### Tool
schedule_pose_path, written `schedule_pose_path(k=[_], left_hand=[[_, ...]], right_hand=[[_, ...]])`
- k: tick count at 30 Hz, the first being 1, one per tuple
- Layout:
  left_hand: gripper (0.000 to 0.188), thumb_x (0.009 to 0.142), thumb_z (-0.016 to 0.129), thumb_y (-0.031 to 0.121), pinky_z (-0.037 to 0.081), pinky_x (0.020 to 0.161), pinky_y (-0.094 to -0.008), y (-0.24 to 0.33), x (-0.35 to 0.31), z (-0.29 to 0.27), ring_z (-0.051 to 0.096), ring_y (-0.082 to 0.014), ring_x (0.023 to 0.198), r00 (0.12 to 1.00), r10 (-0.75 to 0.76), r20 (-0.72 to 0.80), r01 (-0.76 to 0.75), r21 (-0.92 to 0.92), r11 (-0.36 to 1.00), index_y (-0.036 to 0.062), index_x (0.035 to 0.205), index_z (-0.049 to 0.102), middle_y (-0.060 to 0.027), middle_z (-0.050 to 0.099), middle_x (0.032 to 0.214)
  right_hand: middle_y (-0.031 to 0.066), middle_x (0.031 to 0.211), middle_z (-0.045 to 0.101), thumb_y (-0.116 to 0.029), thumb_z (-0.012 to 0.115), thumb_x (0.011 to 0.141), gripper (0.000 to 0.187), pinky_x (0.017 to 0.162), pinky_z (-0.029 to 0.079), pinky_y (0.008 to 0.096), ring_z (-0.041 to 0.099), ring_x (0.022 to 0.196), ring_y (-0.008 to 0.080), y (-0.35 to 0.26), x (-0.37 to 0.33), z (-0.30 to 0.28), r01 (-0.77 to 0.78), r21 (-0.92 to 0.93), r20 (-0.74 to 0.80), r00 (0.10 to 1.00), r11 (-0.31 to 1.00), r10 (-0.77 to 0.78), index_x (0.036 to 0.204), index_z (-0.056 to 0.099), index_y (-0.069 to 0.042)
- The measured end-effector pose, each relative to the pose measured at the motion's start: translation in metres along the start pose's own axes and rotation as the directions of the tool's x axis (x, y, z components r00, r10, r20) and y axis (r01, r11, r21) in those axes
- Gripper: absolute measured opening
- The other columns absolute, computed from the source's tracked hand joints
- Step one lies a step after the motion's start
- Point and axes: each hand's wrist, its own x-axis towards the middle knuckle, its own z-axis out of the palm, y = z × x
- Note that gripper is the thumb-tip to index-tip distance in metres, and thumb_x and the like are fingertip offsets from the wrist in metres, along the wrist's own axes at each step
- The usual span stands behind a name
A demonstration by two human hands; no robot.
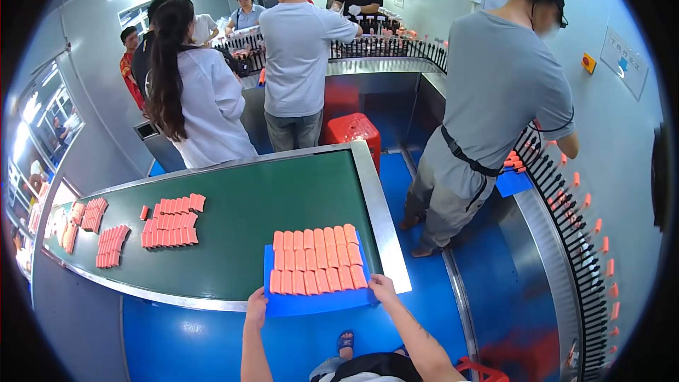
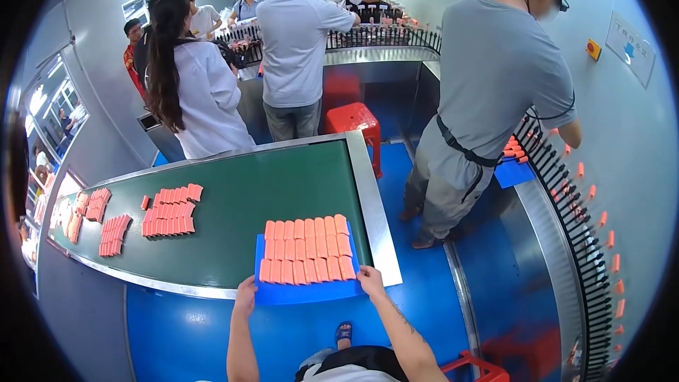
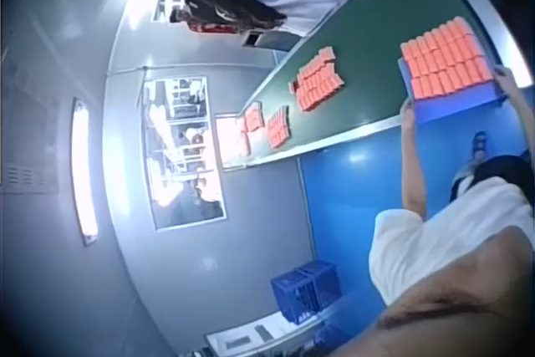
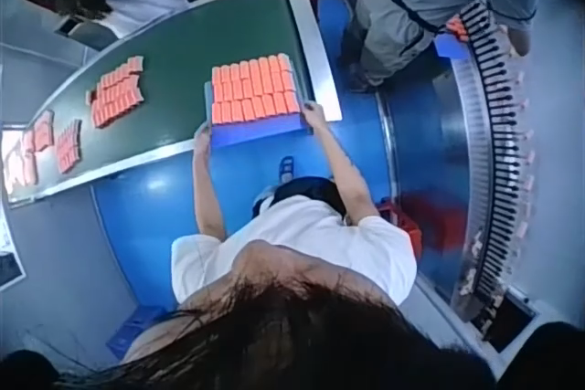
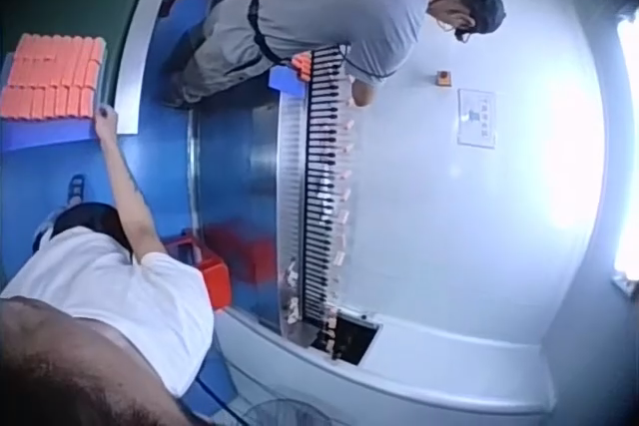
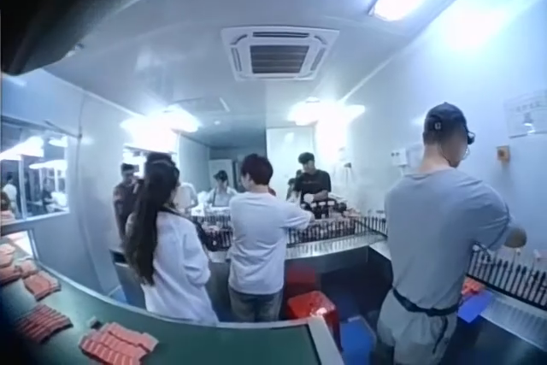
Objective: Collect orange plastic parts from a conveyor belt and arrange them onto a blue tray.
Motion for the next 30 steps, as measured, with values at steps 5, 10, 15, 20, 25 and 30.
schedule_pose_path(k=[5,10,15,20,25,30], left_hand=[[0.051,0.090,0.042,-0.006,0.043,0.100,-0.0306,-0.011,-0.025,-0.032,0.057,-0.0217,0.113,0.992,-0.050,-0.116,0.043,-0.062,0.997,-0.0074,0.141,0.046,-0.0154,0.061,0.127],[0.051,0.089,0.043,-0.007,0.043,0.101,-0.0312,0.036,-0.039,-0.052,0.057,-0.0224,0.114,1.000,0.021,0.013,-0.019,-0.101,0.995,-0.0076,0.140,0.048,-0.0149,0.060,0.129],[0.051,0.088,0.044,-0.008,0.043,0.100,-0.0335,0.092,-0.163,-0.058,0.057,-0.0219,0.111,0.997,-0.015,-0.080,0.011,-0.060,0.998,-0.0076,0.140,0.049,-0.0152,0.061,0.128],[0.052,0.086,0.043,-0.008,0.043,0.104,-0.0360,0.131,-0.169,-0.055,0.056,-0.0269,0.122,1.000,0.010,-0.020,-0.012,-0.091,0.996,-0.0090,0.138,0.050,-0.0186,0.060,0.131],[0.051,0.086,0.043,-0.009,0.046,0.103,-0.0375,0.081,-0.244,-0.069,0.059,-0.0276,0.119,0.993,0.005,-0.118,-0.018,-0.105,0.994,-0.0111,0.136,0.050,-0.0211,0.061,0.129],[0.048,0.090,0.046,-0.008,0.049,0.099,-0.0382,0.024,-0.323,-0.086,0.060,-0.0256,0.115,0.996,-0.034,-0.079,0.022,-0.143,0.989,-0.0084,0.138,0.048,-0.0173,0.062,0.127]], right_hand=[[0.0058,0.099,0.070,-0.008,0.070,0.089,0.033,0.077,0.051,0.0262,0.063,0.088,0.0129,-0.012,-0.046,0.010,-0.035,0.013,-0.008,0.999,0.999,0.035,0.119,0.066,0.005],[0.0065,0.099,0.071,-0.008,0.070,0.089,0.030,0.076,0.052,0.0275,0.064,0.087,0.0132,-0.056,-0.064,0.027,0.019,0.022,-0.010,1.000,1.000,-0.018,0.118,0.069,0.003],[0.0072,0.101,0.072,-0.014,0.073,0.089,0.030,0.080,0.053,0.0289,0.066,0.091,0.0139,-0.104,-0.188,-0.008,-0.035,-0.001,0.024,0.999,0.999,0.035,0.114,0.071,0.001],[0.0035,0.090,0.071,-0.011,0.071,0.089,0.025,0.067,0.051,0.0273,0.064,0.079,0.0107,-0.140,-0.179,-0.010,0.057,0.043,0.069,0.996,0.997,-0.060,0.112,0.072,-0.001],[0.0030,0.085,0.071,-0.014,0.071,0.089,0.022,0.063,0.050,0.0276,0.062,0.073,0.0091,-0.134,-0.228,-0.034,-0.067,0.087,0.263,0.964,0.994,0.042,0.106,0.073,0.000],[0.0062,0.098,0.072,-0.019,0.072,0.092,0.036,0.063,0.051,0.0269,0.064,0.078,0.0112,-0.119,-0.287,-0.097,-0.179,0.129,0.451,0.887,0.975,0.103,0.122,0.066,0.000]])
